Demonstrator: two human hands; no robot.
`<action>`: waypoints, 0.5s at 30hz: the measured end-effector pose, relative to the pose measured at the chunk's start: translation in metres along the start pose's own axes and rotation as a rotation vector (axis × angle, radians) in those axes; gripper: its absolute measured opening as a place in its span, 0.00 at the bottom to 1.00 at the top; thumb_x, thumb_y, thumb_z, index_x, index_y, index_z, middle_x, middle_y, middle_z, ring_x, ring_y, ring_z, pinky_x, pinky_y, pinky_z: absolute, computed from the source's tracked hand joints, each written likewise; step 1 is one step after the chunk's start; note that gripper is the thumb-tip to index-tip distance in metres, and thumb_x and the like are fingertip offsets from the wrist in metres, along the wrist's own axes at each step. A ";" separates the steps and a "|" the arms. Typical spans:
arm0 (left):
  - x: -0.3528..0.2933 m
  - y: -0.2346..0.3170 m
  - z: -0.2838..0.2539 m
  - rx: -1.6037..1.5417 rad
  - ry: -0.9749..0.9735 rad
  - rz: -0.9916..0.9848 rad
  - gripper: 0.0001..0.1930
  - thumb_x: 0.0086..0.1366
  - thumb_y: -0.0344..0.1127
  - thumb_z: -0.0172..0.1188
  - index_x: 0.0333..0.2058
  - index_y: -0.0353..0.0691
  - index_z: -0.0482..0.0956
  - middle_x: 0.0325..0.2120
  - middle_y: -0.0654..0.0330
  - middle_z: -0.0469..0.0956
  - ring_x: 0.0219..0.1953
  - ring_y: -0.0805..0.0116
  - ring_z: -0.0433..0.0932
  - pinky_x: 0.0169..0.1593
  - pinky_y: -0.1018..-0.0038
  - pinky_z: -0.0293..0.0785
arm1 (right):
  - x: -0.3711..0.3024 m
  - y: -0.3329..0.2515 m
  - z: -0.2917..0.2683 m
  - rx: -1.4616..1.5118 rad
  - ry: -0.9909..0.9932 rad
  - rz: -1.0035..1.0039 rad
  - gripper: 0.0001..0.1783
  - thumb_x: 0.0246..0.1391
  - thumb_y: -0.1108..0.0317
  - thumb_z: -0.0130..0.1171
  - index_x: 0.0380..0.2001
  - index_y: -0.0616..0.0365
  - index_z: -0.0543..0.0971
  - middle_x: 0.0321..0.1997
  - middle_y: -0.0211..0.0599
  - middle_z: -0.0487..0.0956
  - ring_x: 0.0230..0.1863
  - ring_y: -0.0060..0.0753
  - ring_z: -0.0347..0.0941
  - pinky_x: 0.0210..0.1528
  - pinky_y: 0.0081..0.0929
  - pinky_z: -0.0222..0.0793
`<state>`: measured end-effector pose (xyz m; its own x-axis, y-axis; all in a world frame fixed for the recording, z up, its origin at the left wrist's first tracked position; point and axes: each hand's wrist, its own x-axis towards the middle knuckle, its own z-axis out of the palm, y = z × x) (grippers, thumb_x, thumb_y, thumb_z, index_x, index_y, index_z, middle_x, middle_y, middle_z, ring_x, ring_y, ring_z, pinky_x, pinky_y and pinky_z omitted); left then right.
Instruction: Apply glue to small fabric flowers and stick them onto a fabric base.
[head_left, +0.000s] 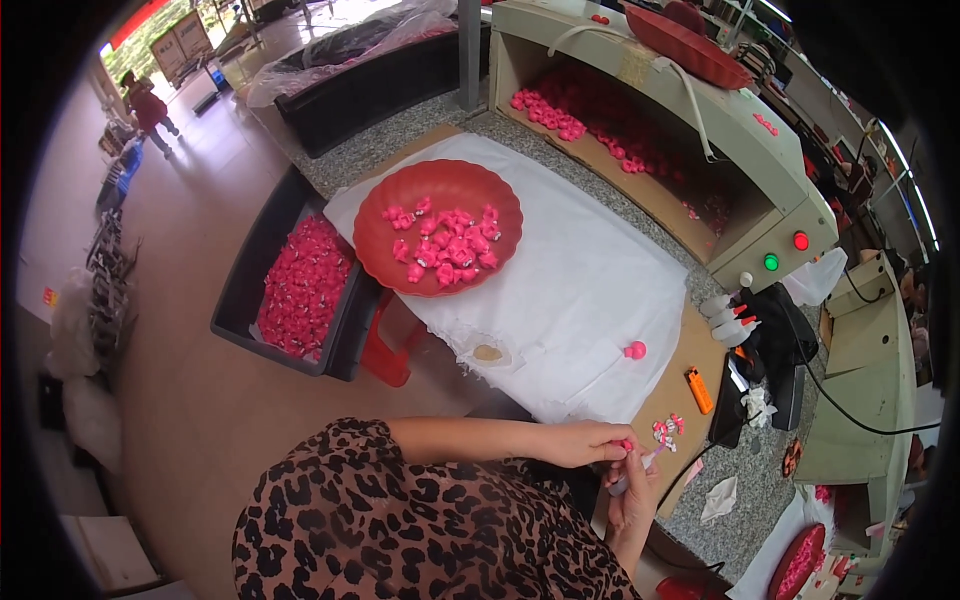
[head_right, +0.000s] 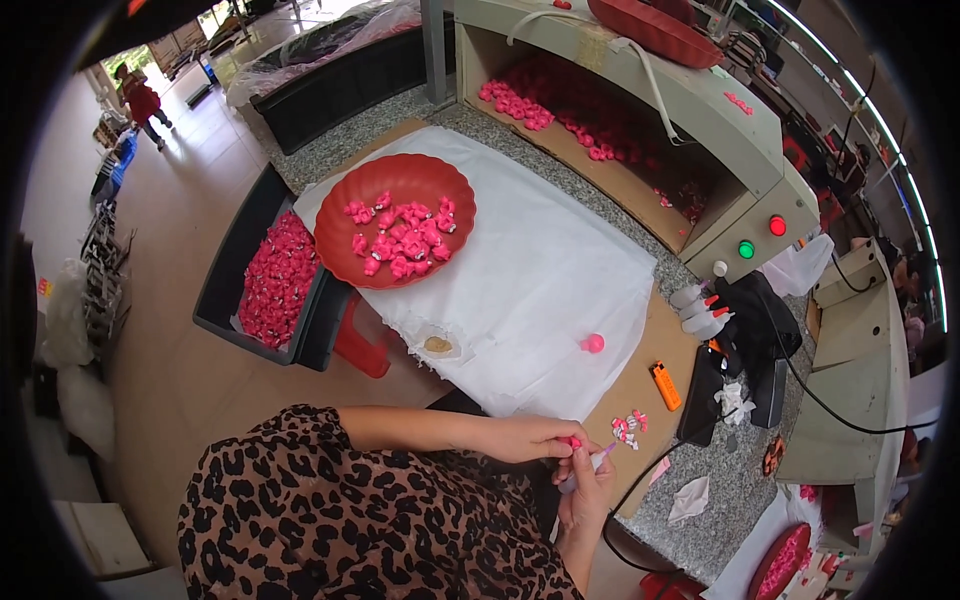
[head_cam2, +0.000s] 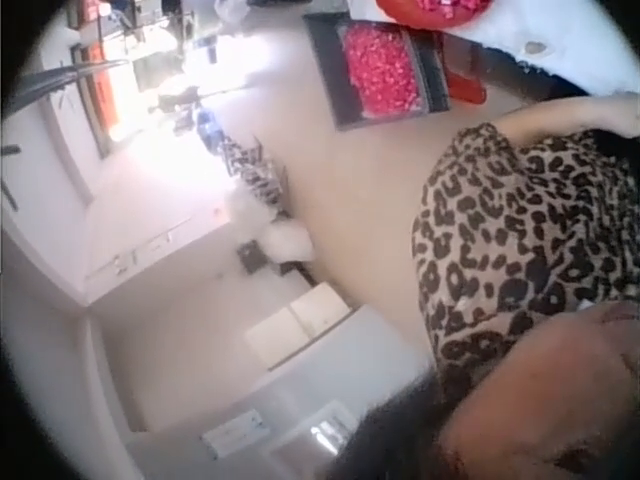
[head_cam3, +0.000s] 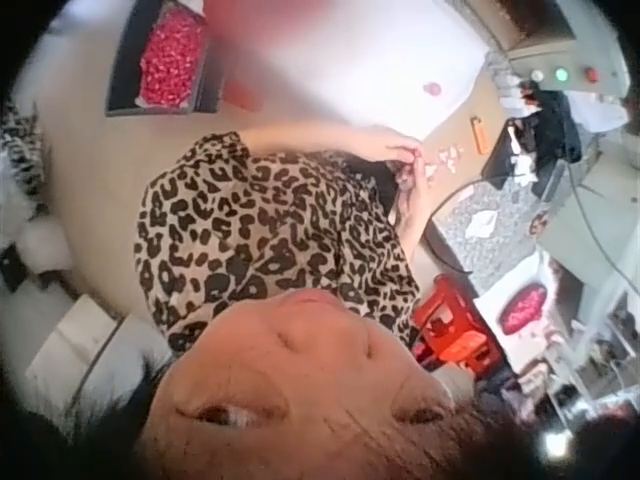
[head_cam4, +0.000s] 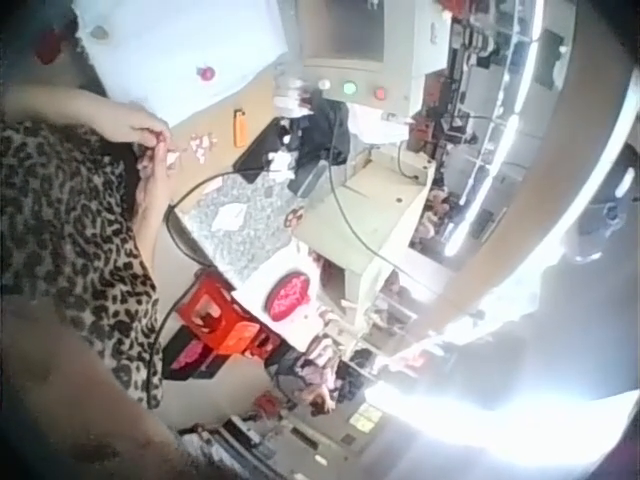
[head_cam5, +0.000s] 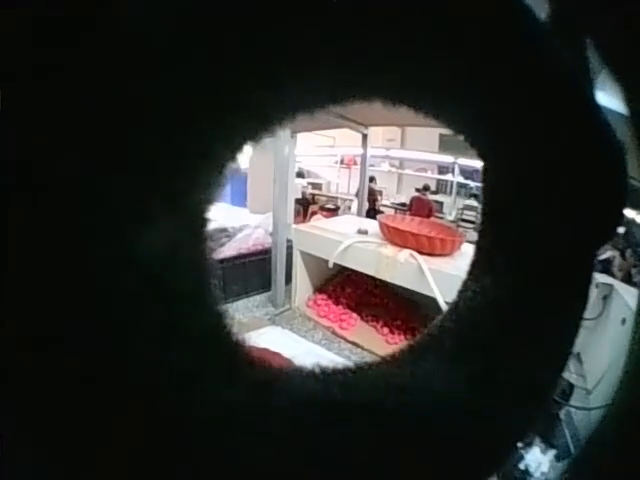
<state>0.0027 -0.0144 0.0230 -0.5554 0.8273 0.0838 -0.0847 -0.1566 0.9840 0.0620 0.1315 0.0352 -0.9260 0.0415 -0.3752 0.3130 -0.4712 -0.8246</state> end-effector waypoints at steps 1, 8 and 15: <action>-0.001 -0.003 0.002 -0.087 -0.026 -0.008 0.12 0.64 0.32 0.37 0.43 0.33 0.62 0.28 0.58 0.70 0.33 0.73 0.70 0.38 0.77 0.66 | -0.001 0.001 0.000 -0.001 -0.002 0.004 0.08 0.48 0.67 0.55 0.28 0.61 0.71 0.18 0.31 0.70 0.16 0.19 0.64 0.16 0.15 0.60; 0.001 -0.011 0.019 -0.092 0.051 -0.002 0.12 0.64 0.34 0.35 0.42 0.33 0.60 0.25 0.60 0.65 0.27 0.73 0.67 0.35 0.78 0.65 | -0.004 0.012 -0.001 0.109 -0.003 -0.052 0.08 0.49 0.67 0.53 0.28 0.60 0.70 0.17 0.30 0.69 0.16 0.20 0.63 0.17 0.16 0.59; -0.007 -0.006 0.001 -0.292 0.038 -0.092 0.16 0.66 0.41 0.33 0.46 0.40 0.60 0.22 0.63 0.66 0.23 0.81 0.63 0.22 0.86 0.54 | 0.006 0.011 0.011 0.121 -0.005 0.002 0.08 0.50 0.66 0.51 0.27 0.59 0.70 0.19 0.30 0.69 0.18 0.19 0.63 0.19 0.16 0.59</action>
<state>0.0076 -0.0188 0.0163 -0.5646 0.8253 -0.0145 -0.3672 -0.2353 0.8999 0.0575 0.1164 0.0286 -0.9265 0.0358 -0.3746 0.2877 -0.5741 -0.7666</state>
